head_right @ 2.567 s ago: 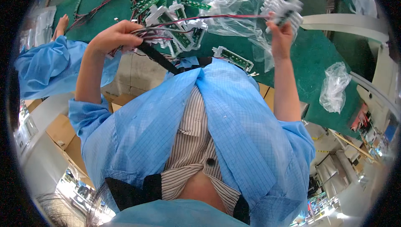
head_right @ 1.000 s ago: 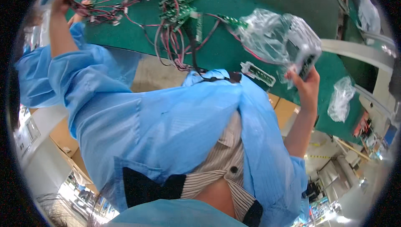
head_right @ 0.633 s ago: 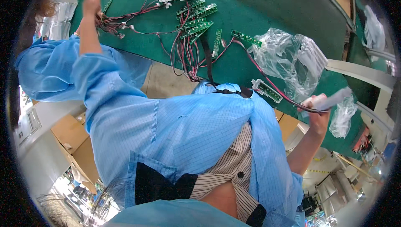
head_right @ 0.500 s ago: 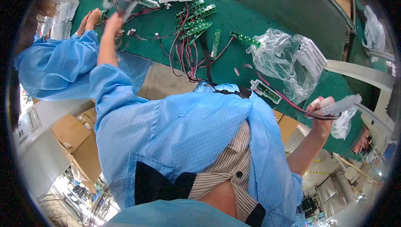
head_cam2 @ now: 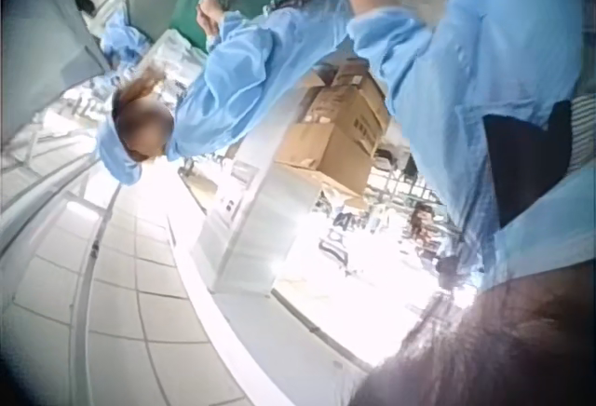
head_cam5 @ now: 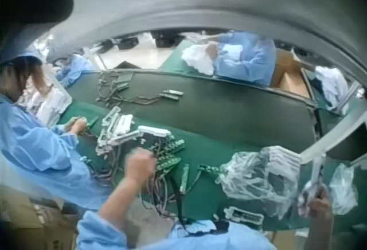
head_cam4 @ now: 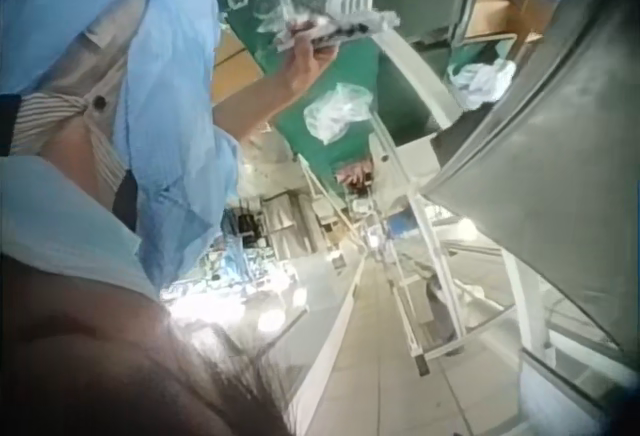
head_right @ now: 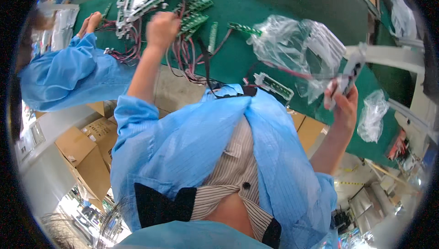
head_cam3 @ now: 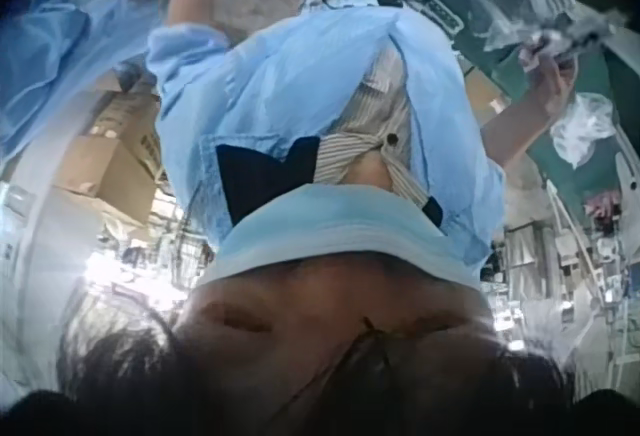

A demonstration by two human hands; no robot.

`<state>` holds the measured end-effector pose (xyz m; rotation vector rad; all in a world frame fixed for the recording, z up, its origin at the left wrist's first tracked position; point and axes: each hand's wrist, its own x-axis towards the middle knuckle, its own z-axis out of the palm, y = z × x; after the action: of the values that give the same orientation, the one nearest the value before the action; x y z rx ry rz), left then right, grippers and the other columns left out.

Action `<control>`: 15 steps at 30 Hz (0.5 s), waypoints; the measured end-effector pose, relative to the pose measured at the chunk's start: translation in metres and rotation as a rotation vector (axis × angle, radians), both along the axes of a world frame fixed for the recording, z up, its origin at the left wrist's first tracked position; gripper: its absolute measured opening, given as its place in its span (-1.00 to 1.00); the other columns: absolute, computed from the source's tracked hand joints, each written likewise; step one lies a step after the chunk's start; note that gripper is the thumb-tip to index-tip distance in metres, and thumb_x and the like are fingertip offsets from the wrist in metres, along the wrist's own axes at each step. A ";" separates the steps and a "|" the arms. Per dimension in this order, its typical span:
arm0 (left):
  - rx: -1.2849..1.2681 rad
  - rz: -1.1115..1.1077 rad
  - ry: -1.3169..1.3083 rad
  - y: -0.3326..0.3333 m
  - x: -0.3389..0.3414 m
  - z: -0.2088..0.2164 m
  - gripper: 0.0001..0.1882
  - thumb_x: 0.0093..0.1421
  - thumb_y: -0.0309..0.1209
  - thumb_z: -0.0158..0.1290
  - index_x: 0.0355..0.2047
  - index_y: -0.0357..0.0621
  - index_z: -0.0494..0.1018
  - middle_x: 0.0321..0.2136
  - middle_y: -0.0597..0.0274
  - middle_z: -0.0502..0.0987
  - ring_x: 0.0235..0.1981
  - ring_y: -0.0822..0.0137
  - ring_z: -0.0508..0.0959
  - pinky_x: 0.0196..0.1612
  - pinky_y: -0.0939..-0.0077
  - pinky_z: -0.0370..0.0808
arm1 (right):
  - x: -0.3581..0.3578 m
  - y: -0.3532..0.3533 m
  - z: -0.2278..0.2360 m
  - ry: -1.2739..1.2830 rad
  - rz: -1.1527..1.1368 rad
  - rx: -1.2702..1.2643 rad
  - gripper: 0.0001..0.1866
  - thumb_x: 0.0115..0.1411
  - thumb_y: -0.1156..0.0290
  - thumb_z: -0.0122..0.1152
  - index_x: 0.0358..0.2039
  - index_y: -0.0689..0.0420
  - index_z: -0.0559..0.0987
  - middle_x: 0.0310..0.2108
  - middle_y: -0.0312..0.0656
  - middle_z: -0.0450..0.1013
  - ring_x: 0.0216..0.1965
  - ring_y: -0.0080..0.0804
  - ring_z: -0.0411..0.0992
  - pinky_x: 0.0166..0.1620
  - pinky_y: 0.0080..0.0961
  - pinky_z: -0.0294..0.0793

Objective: Packaging printed circuit boards into individual plastic protective sleeves.

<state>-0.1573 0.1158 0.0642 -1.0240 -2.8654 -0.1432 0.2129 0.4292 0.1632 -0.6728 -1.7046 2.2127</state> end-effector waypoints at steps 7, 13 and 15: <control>-0.013 -0.710 -0.578 0.074 0.186 -0.062 -0.53 -0.14 -0.24 0.18 -0.21 -0.03 0.29 -0.40 0.14 0.32 -0.32 0.15 0.42 -0.32 0.33 0.42 | 0.000 0.019 -0.011 0.221 -0.070 -0.221 -0.65 0.03 0.37 0.14 -0.20 0.29 0.36 -0.48 -0.18 0.34 -0.69 -0.51 0.25 -0.64 -0.66 0.23; 0.075 -0.707 -0.399 0.092 0.200 -0.078 -0.53 -0.18 -0.24 0.19 -0.24 0.03 0.30 -0.47 0.18 0.36 -0.42 0.22 0.46 -0.51 0.40 0.45 | 0.005 0.022 0.013 0.620 0.172 -0.465 -0.72 -0.09 0.41 0.26 -0.41 0.22 0.38 -0.68 -0.31 0.35 -0.79 -0.62 0.26 -0.74 -0.71 0.28; 0.161 -0.741 -0.301 0.090 0.197 -0.077 -0.62 -0.12 -0.32 0.14 -0.24 0.05 0.34 -0.56 0.21 0.37 -0.51 0.27 0.48 -0.51 0.38 0.45 | 0.004 0.021 0.024 0.670 0.105 -0.484 -0.72 -0.15 0.45 0.30 -0.48 0.20 0.37 -0.77 -0.33 0.35 -0.84 -0.65 0.26 -0.78 -0.74 0.28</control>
<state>0.0398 0.2062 -0.0123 -2.1136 -2.4747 -0.6076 0.2172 0.4501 0.1870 0.0953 -0.9033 2.5394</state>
